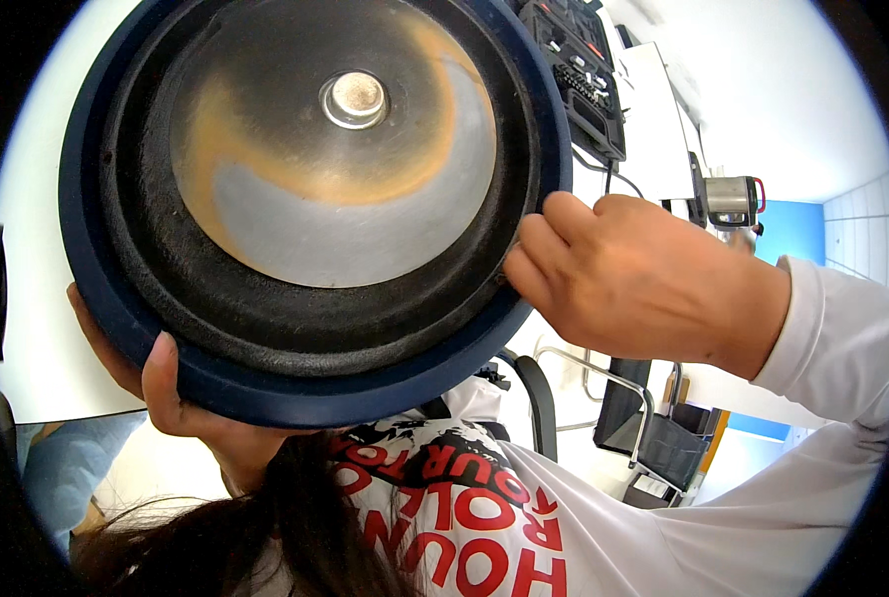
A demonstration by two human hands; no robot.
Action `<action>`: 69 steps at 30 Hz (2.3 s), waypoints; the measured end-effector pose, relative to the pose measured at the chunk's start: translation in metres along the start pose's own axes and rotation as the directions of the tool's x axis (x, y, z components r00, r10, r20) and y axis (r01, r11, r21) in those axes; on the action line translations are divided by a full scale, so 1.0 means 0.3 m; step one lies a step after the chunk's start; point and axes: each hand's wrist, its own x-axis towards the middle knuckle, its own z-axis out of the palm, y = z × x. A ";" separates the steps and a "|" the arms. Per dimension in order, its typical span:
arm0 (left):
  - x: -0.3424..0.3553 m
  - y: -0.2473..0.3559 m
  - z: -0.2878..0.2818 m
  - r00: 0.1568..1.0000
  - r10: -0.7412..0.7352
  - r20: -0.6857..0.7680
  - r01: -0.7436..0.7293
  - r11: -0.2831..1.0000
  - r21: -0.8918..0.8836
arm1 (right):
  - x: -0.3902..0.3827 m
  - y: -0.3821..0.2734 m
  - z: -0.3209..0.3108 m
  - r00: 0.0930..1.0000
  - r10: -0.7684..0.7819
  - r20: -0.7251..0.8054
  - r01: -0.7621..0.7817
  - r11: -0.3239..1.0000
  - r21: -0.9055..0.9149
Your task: The person holds a large speaker cone and uses a small metal tool to pry and adjust the rubber surround along the edge. They repeatedly rotate the speaker and work around the circumference, occasionally placing the tool on the table and repositioning the speaker.
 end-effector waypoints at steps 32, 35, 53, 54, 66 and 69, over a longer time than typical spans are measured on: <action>0.018 -0.004 0.027 0.996 -0.023 -0.085 0.016 0.997 -0.074 | 0.039 0.039 -0.023 0.528 0.010 0.849 -0.779 -0.392 0.489; 0.015 0.000 0.011 0.999 -0.024 -0.027 0.022 0.996 -0.089 | 0.029 0.005 -0.048 0.847 0.238 0.476 -0.516 0.584 0.627; 0.012 -0.057 0.009 0.999 0.050 -0.005 -0.050 0.992 -0.120 | -0.032 -0.072 0.173 0.784 0.481 -0.392 -0.079 0.704 0.705; 0.018 -0.045 -0.001 0.999 0.047 -0.002 -0.047 0.989 -0.140 | -0.041 -0.080 0.187 0.777 0.486 -0.401 -0.034 0.667 0.744; 0.022 -0.047 -0.024 0.995 0.096 0.004 -0.096 0.995 0.039 | 0.091 -0.130 0.302 0.277 0.658 -0.700 0.313 0.627 0.714; 0.009 -0.042 -0.031 0.996 0.091 0.013 -0.091 0.994 0.062 | 0.104 -0.152 0.323 0.340 0.704 -0.624 0.419 0.480 0.771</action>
